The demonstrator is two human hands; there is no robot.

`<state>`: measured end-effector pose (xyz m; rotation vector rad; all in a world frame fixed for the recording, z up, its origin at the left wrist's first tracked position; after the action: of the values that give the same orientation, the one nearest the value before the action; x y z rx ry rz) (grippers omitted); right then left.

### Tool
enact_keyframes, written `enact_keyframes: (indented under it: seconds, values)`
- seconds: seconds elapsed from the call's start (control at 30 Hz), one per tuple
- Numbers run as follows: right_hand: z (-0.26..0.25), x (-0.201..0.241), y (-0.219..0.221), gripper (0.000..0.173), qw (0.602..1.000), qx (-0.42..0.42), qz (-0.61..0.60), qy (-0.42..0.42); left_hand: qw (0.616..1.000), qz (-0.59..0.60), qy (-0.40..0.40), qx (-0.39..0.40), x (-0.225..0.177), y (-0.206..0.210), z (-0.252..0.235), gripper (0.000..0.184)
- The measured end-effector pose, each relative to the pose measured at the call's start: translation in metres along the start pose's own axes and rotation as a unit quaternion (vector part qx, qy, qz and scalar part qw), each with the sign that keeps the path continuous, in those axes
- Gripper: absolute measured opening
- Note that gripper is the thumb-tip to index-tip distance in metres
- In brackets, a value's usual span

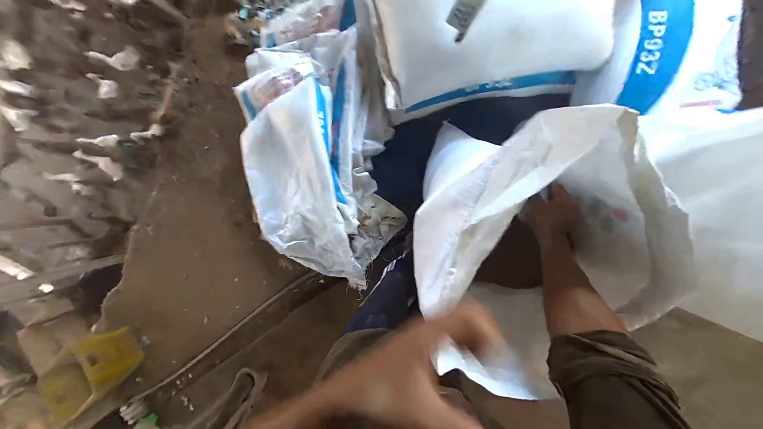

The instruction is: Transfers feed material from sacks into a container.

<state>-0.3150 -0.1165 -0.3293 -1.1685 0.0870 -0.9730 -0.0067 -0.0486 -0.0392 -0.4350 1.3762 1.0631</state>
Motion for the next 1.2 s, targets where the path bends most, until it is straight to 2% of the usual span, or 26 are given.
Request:
enact_keyframes:
  seconds: [0.03, 0.07, 0.1, 0.13, 0.17, 0.2, 0.23, 0.27, 0.3, 0.33, 0.43, 0.5, 0.6, 0.77, 0.87, 0.9, 1.0, 1.03, 1.13, 1.2]
  values:
    - [-0.004, -0.011, 0.006, 0.045, 1.000, 0.009, -0.017, 0.004, 0.987, -0.128, -0.066, -0.068, 0.027, -0.030, -0.002, 0.073]
    - [-0.009, -0.021, 0.013, 0.043, 0.999, 0.023, -0.029, 0.005, 0.955, -0.238, -0.147, -0.102, 0.050, -0.048, -0.008, 0.092]
    - [-0.015, -0.027, 0.021, 0.042, 0.998, 0.043, -0.034, 0.010, 0.915, -0.312, -0.239, -0.095, 0.070, -0.054, -0.016, 0.101]
    - [-0.019, -0.029, 0.030, 0.040, 0.997, 0.070, -0.031, 0.014, 0.875, -0.349, -0.328, -0.061, 0.087, -0.051, -0.024, 0.096]
    - [-0.020, -0.030, 0.039, 0.040, 0.994, 0.102, -0.036, 0.020, 0.849, -0.357, -0.388, -0.021, 0.101, -0.045, -0.030, 0.076]
    - [-0.020, -0.034, 0.048, 0.039, 0.990, 0.125, -0.057, 0.024, 0.850, -0.343, -0.400, -0.002, 0.109, -0.038, -0.034, 0.048]
    - [-0.019, -0.040, 0.056, 0.040, 0.985, 0.147, -0.086, 0.031, 0.873, -0.315, -0.373, 0.004, 0.111, -0.033, -0.039, 0.030]
    - [-0.018, -0.047, 0.067, 0.040, 0.977, 0.176, -0.110, 0.045, 0.910, -0.267, -0.317, 0.007, 0.110, -0.030, -0.042, 0.025]
    - [-0.015, -0.055, 0.083, 0.039, 0.968, 0.213, -0.119, 0.065, 0.945, -0.216, -0.244, 0.016, 0.106, -0.029, -0.045, 0.026]
    - [-0.011, -0.063, 0.101, 0.038, 0.956, 0.251, -0.125, 0.086, 0.965, -0.183, -0.188, 0.027, 0.102, -0.030, -0.049, 0.028]
    - [0.009, -0.073, 0.126, 0.043, 0.926, 0.325, -0.150, 0.118, 0.975, -0.177, -0.115, 0.063, 0.093, -0.032, -0.057, 0.031]
    - [0.018, -0.076, 0.123, 0.048, 0.913, 0.341, -0.182, 0.130, 0.976, -0.172, -0.116, 0.064, 0.091, -0.033, -0.057, 0.029]
    - [0.032, -0.068, 0.096, 0.056, 0.898, 0.360, -0.193, 0.160, 0.978, -0.156, -0.140, 0.016, 0.089, -0.037, -0.056, 0.022]
    - [0.030, -0.067, 0.052, 0.044, 0.912, 0.290, -0.252, 0.143, 0.970, -0.151, -0.179, -0.061, 0.087, -0.038, -0.051, 0.012]
    - [0.035, -0.062, 0.028, 0.049, 0.927, 0.254, -0.249, 0.118, 0.966, -0.146, -0.189, -0.100, 0.083, -0.038, -0.045, 0.010]
    - [0.038, -0.058, 0.017, 0.050, 0.926, 0.241, -0.266, 0.116, 0.969, -0.140, -0.177, -0.096, 0.083, -0.039, -0.043, 0.012]
    - [0.048, -0.051, -0.016, 0.060, 0.925, 0.211, -0.297, 0.110, 0.982, -0.113, -0.137, -0.059, 0.090, -0.052, -0.036, 0.049]
    - [0.053, -0.047, -0.029, 0.060, 0.928, 0.202, -0.296, 0.100, 0.985, -0.110, -0.118, -0.054, 0.096, -0.059, -0.034, 0.054]
    - [0.065, -0.036, -0.067, 0.048, 0.935, 0.176, -0.295, 0.091, 0.977, -0.168, -0.109, -0.078, 0.108, -0.084, -0.019, 0.047]
    - [0.074, -0.039, -0.087, 0.042, 0.931, 0.159, -0.320, 0.068, 0.938, -0.280, -0.183, -0.090, 0.110, -0.092, -0.003, 0.038]
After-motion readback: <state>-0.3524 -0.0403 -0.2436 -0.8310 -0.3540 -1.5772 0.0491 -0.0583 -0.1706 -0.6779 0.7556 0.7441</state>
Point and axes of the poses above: each hand's wrist, its own z-axis away from the middle knuckle, its own y-axis out of the palm, x = y × z, the point moved 5 cm from there along -z, towards the middle knuckle, and after that the axes turned 5 degrees about -z, right-handed, at the moved point
